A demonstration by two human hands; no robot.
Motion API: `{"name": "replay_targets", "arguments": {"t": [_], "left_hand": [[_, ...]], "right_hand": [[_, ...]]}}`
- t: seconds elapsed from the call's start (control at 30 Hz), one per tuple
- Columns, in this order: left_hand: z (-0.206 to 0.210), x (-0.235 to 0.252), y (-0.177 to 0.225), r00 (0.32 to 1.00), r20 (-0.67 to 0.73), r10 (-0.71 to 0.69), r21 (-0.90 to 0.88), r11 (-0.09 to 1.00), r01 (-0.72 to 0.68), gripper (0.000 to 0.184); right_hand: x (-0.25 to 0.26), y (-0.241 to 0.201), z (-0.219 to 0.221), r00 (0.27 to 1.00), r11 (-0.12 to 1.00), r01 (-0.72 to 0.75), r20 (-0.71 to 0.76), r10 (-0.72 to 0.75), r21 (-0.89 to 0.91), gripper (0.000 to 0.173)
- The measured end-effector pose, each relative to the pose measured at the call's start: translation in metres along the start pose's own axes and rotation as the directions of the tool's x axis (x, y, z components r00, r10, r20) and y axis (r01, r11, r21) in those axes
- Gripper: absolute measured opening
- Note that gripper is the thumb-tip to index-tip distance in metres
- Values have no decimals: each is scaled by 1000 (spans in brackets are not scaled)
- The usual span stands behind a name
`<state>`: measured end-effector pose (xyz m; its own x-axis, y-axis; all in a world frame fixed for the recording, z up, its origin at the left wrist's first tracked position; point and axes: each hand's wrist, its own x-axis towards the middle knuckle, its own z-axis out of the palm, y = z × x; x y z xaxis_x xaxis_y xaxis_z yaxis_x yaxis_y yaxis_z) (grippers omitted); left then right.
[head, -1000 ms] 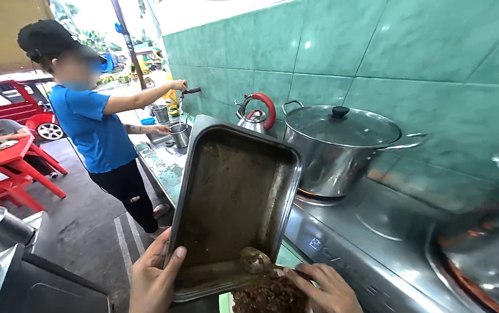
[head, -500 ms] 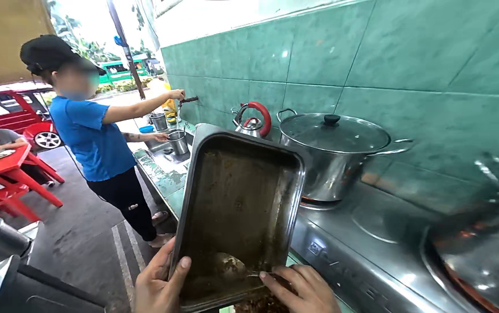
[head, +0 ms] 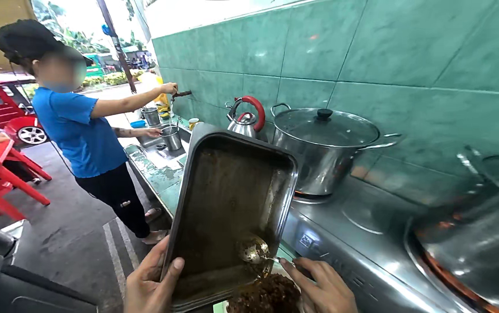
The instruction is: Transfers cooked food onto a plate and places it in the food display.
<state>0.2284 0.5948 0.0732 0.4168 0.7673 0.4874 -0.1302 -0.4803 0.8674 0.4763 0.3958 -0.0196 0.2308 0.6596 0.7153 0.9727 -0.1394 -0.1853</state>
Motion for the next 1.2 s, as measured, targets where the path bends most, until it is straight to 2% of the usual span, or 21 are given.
{"name": "replay_targets", "arguments": {"t": [0.13, 0.3, 0.5, 0.77, 0.87, 1.0, 1.1, 1.2], "left_hand": [[-13, 1, -2, 997, -2, 76, 61, 995, -76, 41], [-8, 0, 1, 989, 12, 145, 57, 988, -146, 44], [-1, -1, 9, 980, 98, 173, 89, 979, -182, 51], [1, 0, -14, 982, 74, 173, 141, 973, -183, 48], [0, 2, -19, 990, 34, 139, 142, 980, -142, 44], [-4, 4, -22, 997, -79, 22, 137, 991, -11, 41], [-13, 5, -21, 981, -174, -81, 131, 986, 105, 32], [-25, 5, -22, 948, -266, -173, 123, 970, 211, 22]], "right_hand": [[-15, -4, 0, 983, 1000, -27, 180, 27, -3, 36], [13, -21, -20, 982, 997, -62, 173, 70, -52, 41], [29, -41, -37, 934, 987, -71, 336, 116, -144, 38], [13, -34, -71, 788, 981, -151, 585, 195, -123, 35], [6, -27, -75, 796, 978, -182, 568, 207, -101, 38], [-1, -18, -71, 874, 986, -163, 460, 156, -24, 44], [-13, -4, -62, 910, 989, -131, 404, 93, 67, 43], [-26, 14, -62, 904, 980, -148, 420, 79, 135, 41]]}}
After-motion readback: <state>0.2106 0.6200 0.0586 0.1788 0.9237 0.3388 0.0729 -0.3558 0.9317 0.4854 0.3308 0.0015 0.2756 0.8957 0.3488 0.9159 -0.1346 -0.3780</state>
